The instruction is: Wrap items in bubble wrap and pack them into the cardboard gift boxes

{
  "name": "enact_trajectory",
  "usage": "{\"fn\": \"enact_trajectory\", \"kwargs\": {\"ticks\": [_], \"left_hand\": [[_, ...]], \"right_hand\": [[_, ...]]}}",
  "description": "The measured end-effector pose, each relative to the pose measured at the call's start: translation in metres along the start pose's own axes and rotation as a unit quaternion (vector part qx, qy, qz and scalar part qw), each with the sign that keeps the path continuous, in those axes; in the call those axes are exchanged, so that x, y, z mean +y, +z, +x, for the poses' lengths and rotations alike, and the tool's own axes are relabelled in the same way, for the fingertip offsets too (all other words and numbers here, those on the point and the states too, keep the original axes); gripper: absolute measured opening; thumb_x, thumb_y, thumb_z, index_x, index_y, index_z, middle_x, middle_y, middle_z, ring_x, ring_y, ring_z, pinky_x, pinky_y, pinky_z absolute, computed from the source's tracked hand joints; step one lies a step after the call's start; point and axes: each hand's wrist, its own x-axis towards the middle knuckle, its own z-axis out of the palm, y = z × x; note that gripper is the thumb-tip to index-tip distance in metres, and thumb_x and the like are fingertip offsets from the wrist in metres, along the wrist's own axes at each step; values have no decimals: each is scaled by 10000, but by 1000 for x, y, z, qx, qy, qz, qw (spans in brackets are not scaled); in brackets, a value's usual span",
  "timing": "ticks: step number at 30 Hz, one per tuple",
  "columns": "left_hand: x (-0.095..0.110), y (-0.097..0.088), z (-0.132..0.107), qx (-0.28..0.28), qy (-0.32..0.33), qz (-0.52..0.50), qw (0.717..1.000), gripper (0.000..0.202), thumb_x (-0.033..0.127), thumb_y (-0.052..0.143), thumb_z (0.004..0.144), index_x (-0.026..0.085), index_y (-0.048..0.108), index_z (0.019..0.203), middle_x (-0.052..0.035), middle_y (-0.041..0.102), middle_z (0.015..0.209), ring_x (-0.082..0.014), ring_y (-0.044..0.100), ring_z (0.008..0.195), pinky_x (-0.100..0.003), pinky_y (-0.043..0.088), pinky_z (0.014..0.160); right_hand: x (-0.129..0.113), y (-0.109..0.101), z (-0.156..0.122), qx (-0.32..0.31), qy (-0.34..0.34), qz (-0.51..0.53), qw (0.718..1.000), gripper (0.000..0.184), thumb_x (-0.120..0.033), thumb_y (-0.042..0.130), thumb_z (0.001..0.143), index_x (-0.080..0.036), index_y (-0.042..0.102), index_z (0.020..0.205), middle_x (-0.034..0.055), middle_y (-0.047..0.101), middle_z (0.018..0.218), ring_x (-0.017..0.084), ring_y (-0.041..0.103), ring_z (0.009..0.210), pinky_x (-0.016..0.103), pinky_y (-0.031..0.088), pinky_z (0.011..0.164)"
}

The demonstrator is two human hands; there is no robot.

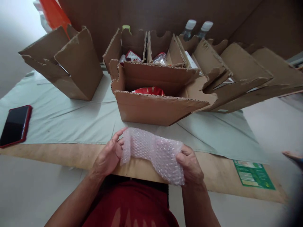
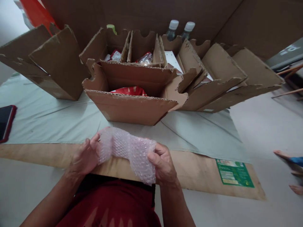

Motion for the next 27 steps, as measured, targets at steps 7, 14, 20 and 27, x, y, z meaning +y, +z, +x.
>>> {"fn": "enact_trajectory", "kwargs": {"ticks": [7, 14, 20, 27], "left_hand": [[-5, -2, 2, 15, 18, 144, 989, 678, 353, 959, 653, 206, 712, 1267, -59, 758, 958, -202, 693, 860, -284, 533, 809], [17, -12, 7, 93, 111, 348, 926, 337, 284, 864, 717, 211, 805, 1040, -9, 707, 753, -174, 611, 695, -243, 466, 626], [22, -6, 14, 147, 264, 443, 844, 503, 114, 894, 645, 280, 802, 1111, -31, 685, 926, -215, 583, 889, -261, 481, 771], [15, 12, 6, -28, 92, 320, 943, 297, 280, 849, 773, 192, 799, 1051, -93, 732, 969, -193, 641, 793, -258, 510, 627]], "right_hand": [[-9, -7, -7, 50, -22, -48, 997, 667, -854, 694, 653, -231, 793, 869, 116, 748, 727, 348, 749, 797, 470, 614, 695], [-14, -40, 11, 77, -62, -251, 963, 407, -558, 767, 789, -215, 619, 626, 8, 628, 623, 154, 557, 568, 280, 457, 540], [15, -53, 16, 171, -150, -502, 835, 303, -490, 629, 910, -200, 706, 953, 102, 765, 1013, 285, 692, 955, 418, 521, 835], [18, -16, 15, 68, -301, -566, 764, 306, -319, 536, 1020, -216, 660, 1281, 128, 686, 1381, 290, 646, 1238, 470, 498, 1028]]}}
